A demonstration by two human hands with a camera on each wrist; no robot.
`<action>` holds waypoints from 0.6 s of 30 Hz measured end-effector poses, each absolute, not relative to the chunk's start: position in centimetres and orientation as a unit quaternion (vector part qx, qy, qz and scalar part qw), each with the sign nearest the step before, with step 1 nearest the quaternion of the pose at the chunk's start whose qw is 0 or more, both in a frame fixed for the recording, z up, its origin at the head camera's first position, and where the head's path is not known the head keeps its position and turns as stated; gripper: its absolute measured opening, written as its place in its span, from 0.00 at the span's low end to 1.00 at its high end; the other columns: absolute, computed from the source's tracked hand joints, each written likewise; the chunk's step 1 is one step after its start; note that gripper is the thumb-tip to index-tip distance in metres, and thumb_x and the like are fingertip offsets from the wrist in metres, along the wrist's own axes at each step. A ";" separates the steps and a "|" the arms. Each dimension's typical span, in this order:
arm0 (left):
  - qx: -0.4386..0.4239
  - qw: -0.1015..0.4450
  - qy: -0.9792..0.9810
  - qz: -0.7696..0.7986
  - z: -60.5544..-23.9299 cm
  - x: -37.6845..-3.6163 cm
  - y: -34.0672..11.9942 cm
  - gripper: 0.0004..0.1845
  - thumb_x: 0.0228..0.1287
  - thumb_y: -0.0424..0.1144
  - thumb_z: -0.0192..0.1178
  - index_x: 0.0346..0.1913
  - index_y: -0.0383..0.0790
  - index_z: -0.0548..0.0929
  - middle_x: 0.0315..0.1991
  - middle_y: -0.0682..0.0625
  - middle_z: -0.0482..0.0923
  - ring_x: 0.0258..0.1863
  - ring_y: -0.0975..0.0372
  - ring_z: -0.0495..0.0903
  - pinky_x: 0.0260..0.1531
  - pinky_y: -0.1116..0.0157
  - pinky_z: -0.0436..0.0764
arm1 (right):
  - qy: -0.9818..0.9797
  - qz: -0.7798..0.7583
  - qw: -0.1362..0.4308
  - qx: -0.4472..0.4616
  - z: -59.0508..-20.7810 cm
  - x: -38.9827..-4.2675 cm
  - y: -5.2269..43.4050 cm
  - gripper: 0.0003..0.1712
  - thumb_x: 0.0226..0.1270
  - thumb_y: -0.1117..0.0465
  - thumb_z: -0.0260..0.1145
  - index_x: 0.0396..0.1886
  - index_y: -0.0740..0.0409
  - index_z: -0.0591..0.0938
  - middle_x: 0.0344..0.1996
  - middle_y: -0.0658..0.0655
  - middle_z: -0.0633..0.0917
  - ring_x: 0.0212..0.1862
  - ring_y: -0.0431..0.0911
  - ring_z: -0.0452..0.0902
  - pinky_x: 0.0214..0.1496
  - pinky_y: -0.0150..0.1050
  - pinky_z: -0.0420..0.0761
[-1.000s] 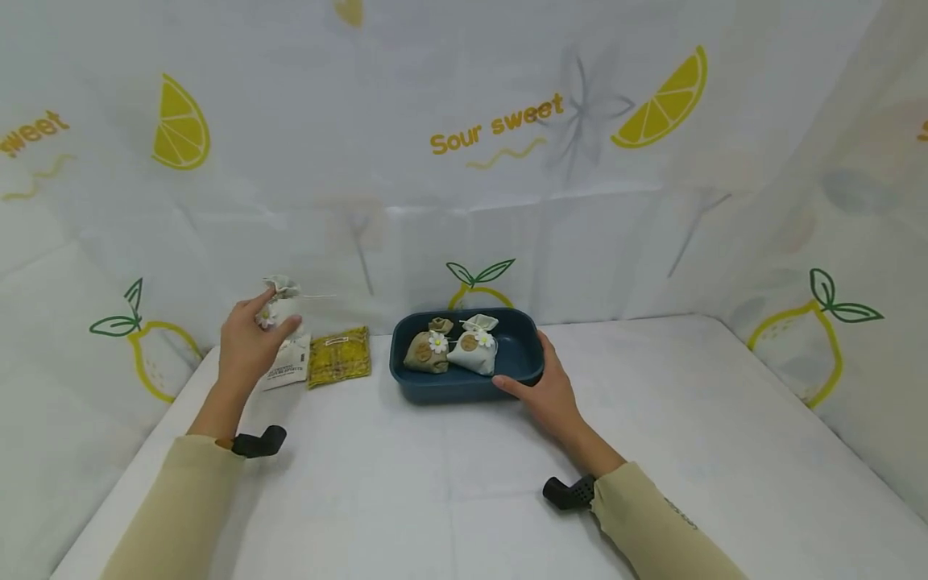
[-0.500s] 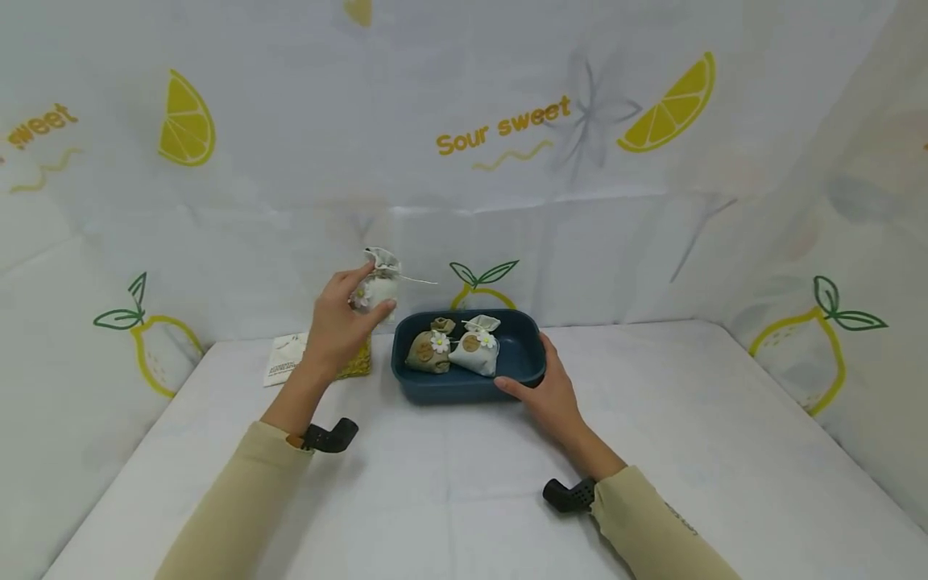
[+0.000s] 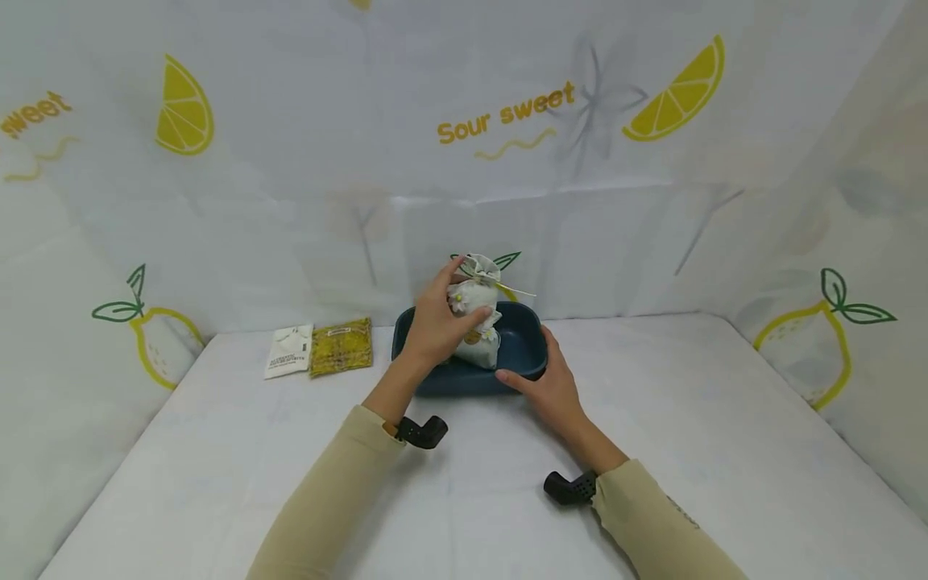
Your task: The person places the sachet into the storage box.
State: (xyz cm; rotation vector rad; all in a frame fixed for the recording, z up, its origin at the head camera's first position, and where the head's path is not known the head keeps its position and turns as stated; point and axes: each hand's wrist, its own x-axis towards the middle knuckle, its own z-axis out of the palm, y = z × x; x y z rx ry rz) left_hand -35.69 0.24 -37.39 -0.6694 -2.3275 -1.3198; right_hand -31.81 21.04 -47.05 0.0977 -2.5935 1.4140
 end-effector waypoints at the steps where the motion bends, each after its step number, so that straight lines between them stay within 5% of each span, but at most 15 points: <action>1: -0.241 0.185 -0.827 -0.474 -37.5 -35.8 0.8 0.45 0.63 0.42 0.72 0.80 0.45 0.59 0.65 0.41 0.75 0.44 0.53 0.83 0.41 0.59 0.84 | -0.874 0.477 0.093 0.033 -47.0 -31.8 21.1 0.64 0.59 0.39 0.74 0.84 0.49 0.45 0.82 0.58 0.53 0.82 0.57 0.51 0.79 0.62 0.59; 9: -0.240 0.145 -0.840 -0.464 -38.7 -36.2 3.8 0.38 0.61 0.43 0.73 0.72 0.36 0.72 0.64 0.40 0.75 0.56 0.50 0.79 0.51 0.54 0.82 | -0.865 0.491 0.097 0.038 -46.9 -31.6 20.9 0.65 0.58 0.40 0.76 0.84 0.49 0.46 0.82 0.58 0.55 0.81 0.56 0.54 0.78 0.61 0.61; 18: -0.233 0.076 -0.889 -0.388 -40.3 -36.7 6.5 0.34 0.64 0.46 0.71 0.72 0.43 0.73 0.65 0.42 0.74 0.64 0.50 0.76 0.62 0.50 0.79 | -0.864 0.492 0.098 0.042 -46.7 -31.6 21.1 0.64 0.59 0.43 0.75 0.84 0.51 0.45 0.82 0.60 0.54 0.81 0.56 0.53 0.78 0.60 0.61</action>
